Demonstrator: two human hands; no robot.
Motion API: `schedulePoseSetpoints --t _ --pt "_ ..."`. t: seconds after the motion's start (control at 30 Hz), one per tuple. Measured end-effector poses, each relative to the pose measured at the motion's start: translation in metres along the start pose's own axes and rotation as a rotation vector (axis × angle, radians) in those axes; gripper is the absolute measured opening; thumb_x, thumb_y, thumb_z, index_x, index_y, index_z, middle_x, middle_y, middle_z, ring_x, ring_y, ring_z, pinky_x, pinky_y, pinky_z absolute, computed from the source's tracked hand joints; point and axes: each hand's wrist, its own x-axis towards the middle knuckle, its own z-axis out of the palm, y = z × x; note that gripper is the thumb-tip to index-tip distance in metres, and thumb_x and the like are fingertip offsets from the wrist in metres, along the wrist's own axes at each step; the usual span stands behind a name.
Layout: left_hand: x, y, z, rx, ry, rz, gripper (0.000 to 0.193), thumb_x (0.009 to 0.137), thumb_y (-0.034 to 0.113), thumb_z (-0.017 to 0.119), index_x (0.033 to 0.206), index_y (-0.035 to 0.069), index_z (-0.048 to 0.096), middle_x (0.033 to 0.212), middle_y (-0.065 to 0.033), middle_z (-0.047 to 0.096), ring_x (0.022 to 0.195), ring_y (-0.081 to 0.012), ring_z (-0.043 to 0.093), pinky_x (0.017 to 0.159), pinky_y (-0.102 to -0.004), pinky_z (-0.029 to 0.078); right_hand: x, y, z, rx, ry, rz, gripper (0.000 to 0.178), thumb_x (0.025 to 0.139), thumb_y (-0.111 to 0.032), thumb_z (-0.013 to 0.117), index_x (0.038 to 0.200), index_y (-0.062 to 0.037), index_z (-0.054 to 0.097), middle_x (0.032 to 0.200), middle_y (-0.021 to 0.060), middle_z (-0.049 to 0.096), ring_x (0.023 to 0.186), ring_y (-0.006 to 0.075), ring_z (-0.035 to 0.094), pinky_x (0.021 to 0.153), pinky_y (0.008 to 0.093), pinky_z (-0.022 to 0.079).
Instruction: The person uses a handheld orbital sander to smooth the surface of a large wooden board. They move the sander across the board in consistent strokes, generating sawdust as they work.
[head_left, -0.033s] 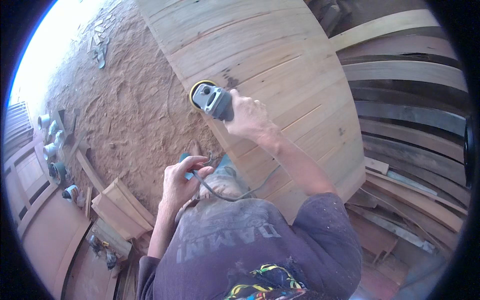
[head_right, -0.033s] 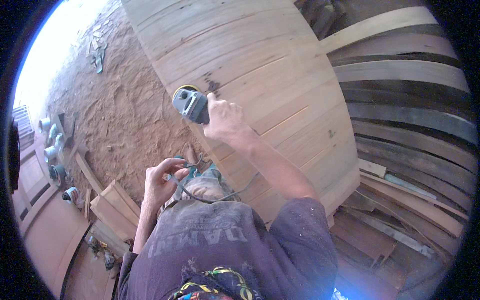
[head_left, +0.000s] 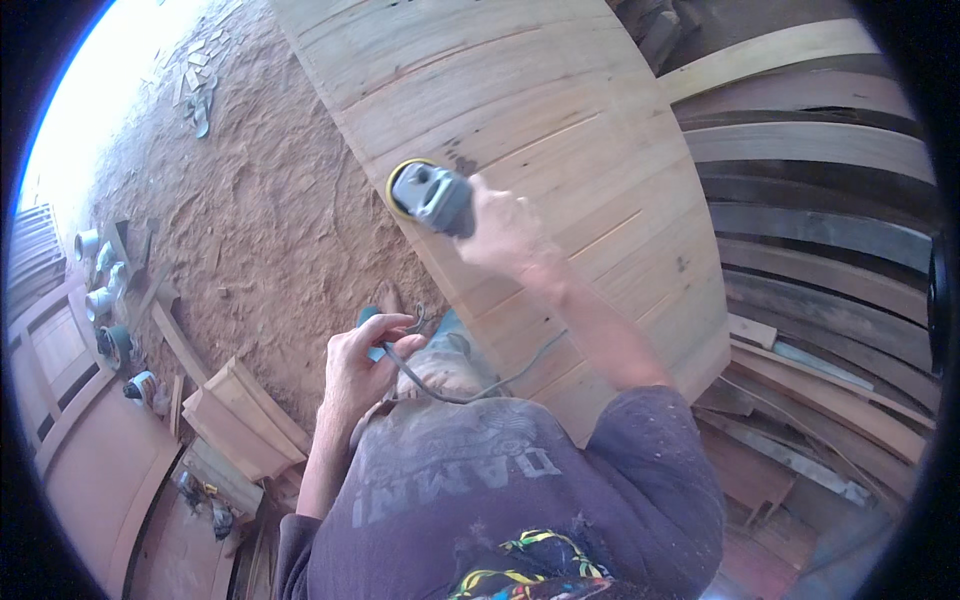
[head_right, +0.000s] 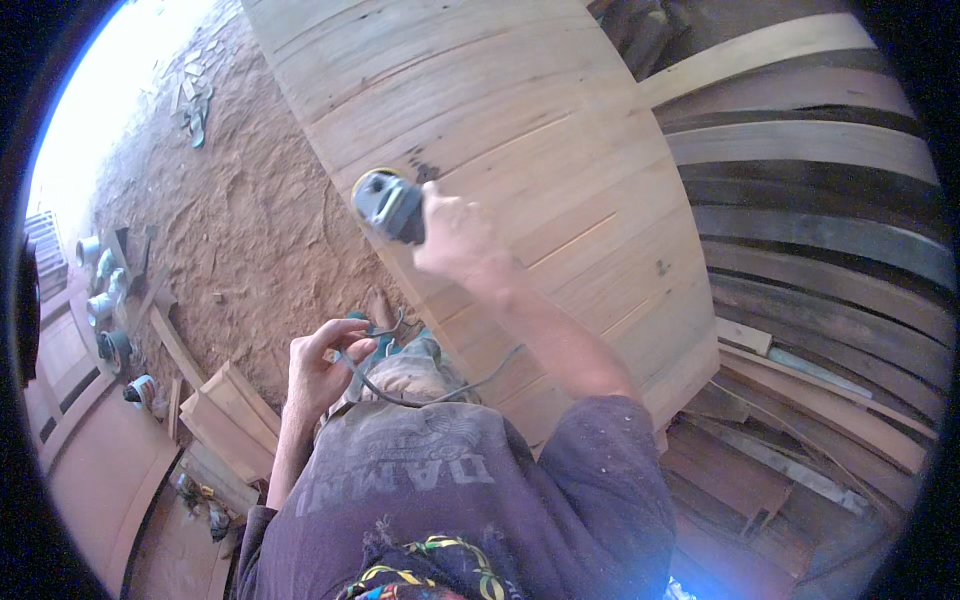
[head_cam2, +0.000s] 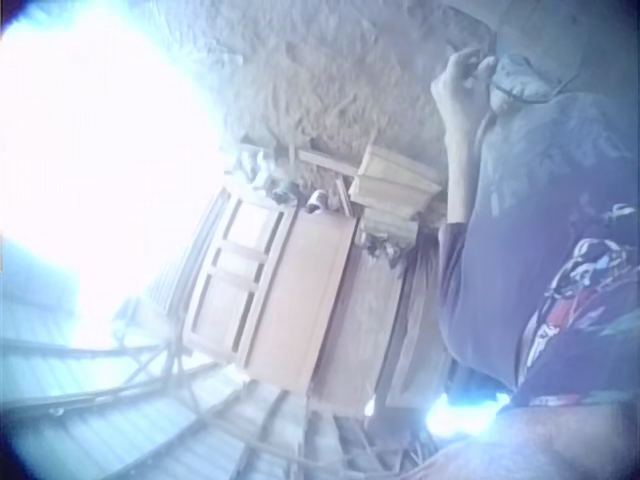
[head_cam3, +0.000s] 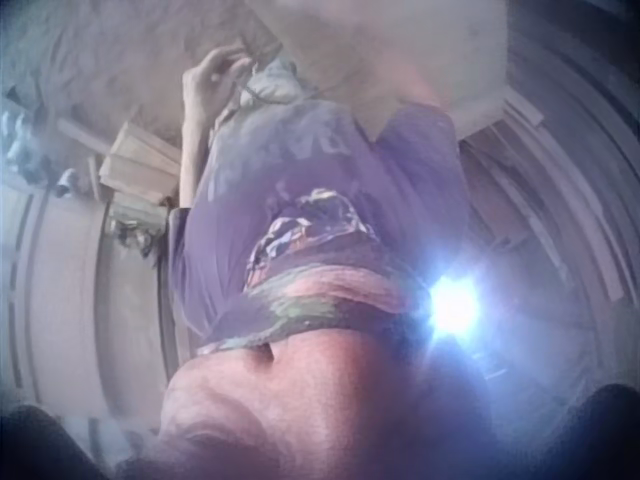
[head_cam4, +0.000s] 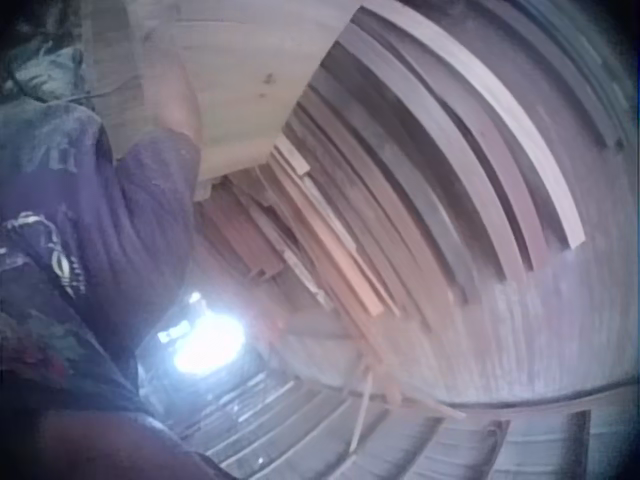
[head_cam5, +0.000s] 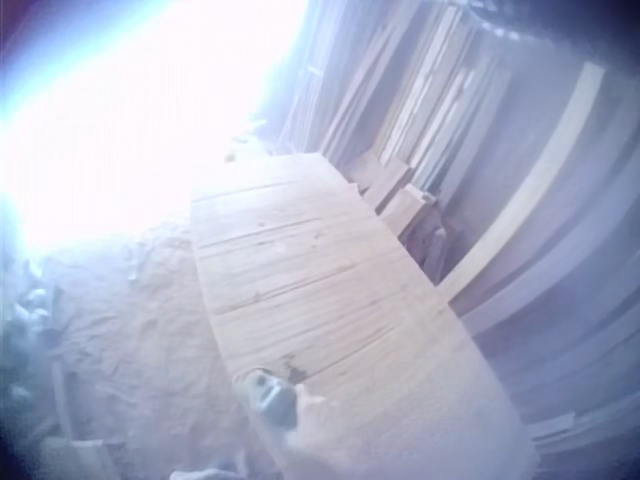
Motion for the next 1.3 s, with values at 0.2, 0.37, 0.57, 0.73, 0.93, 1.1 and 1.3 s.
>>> schedulePoseSetpoints --t 0.2,0.37,0.57,0.73,0.93,1.1,1.3 --pt "0.013 -0.001 0.005 -0.026 -0.025 0.005 0.031 0.093 0.020 0.093 0.118 0.004 0.082 0.094 -0.0122 0.086 0.088 -0.0179 0.084 0.081 -0.0340 0.064 0.007 0.074 -0.049 0.022 0.179 0.119 0.060 0.080 -0.021 0.085 0.135 -0.0074 0.067 0.114 0.0252 0.081 0.113 0.0467 0.077 0.098 0.0528 0.063" --pt "0.057 0.031 0.017 0.003 -0.115 0.031 0.031 0.093 0.022 0.093 0.117 0.006 0.082 0.092 -0.0111 0.085 0.089 -0.0219 0.085 0.082 -0.0352 0.064 0.029 0.160 -0.084 0.100 0.339 0.156 0.063 0.074 -0.020 0.090 0.133 -0.0042 0.072 0.114 0.0241 0.081 0.111 0.0439 0.079 0.097 0.0489 0.063" --pt "0.076 0.055 0.036 0.072 -0.186 -0.006 0.033 0.091 0.024 0.094 0.116 0.007 0.082 0.090 -0.0122 0.084 0.089 -0.0247 0.085 0.081 -0.0365 0.065 0.058 0.273 -0.137 0.207 0.366 0.271 0.046 0.069 -0.024 0.089 0.108 -0.0003 0.080 0.102 0.0272 0.082 0.100 0.0417 0.081 0.091 0.0473 0.063" --pt "0.086 0.064 0.052 0.113 -0.232 -0.042 0.031 0.091 0.021 0.094 0.117 0.007 0.083 0.092 -0.0131 0.084 0.090 -0.0239 0.086 0.082 -0.0370 0.066 0.074 0.356 -0.198 0.210 0.437 0.371 0.052 0.068 -0.028 0.095 0.108 0.0012 0.080 0.098 0.0218 0.082 0.094 0.0361 0.081 0.089 0.0443 0.062" --pt "0.061 0.057 0.044 0.154 -0.197 -0.008 0.030 0.094 0.023 0.092 0.117 0.008 0.082 0.090 -0.0114 0.084 0.089 -0.0239 0.085 0.080 -0.0385 0.066 0.068 0.345 -0.192 0.316 0.450 0.288 0.052 0.070 -0.028 0.097 0.108 0.0024 0.079 0.099 0.0182 0.082 0.092 0.0287 0.080 0.087 0.0448 0.061" --pt "0.044 0.043 0.026 0.122 -0.198 0.015 0.031 0.093 0.026 0.092 0.118 0.010 0.083 0.092 -0.0115 0.085 0.089 -0.0244 0.085 0.080 -0.0385 0.065 0.023 0.256 -0.097 0.318 0.378 0.281 0.041 0.069 -0.026 0.095 0.099 -0.0013 0.080 0.094 0.0185 0.082 0.090 0.0333 0.082 0.081 0.0460 0.063" --pt "0.029 0.022 0.011 0.006 -0.159 -0.001 0.030 0.092 0.019 0.092 0.118 0.008 0.082 0.091 -0.0116 0.085 0.089 -0.0206 0.085 0.081 -0.0361 0.065 -0.032 0.059 -0.002 0.067 0.073 0.016 0.053 0.082 -0.025 0.085 0.126 -0.0004 0.066 0.108 0.0309 0.080 0.108 0.0492 0.078 0.093 0.0574 0.064"
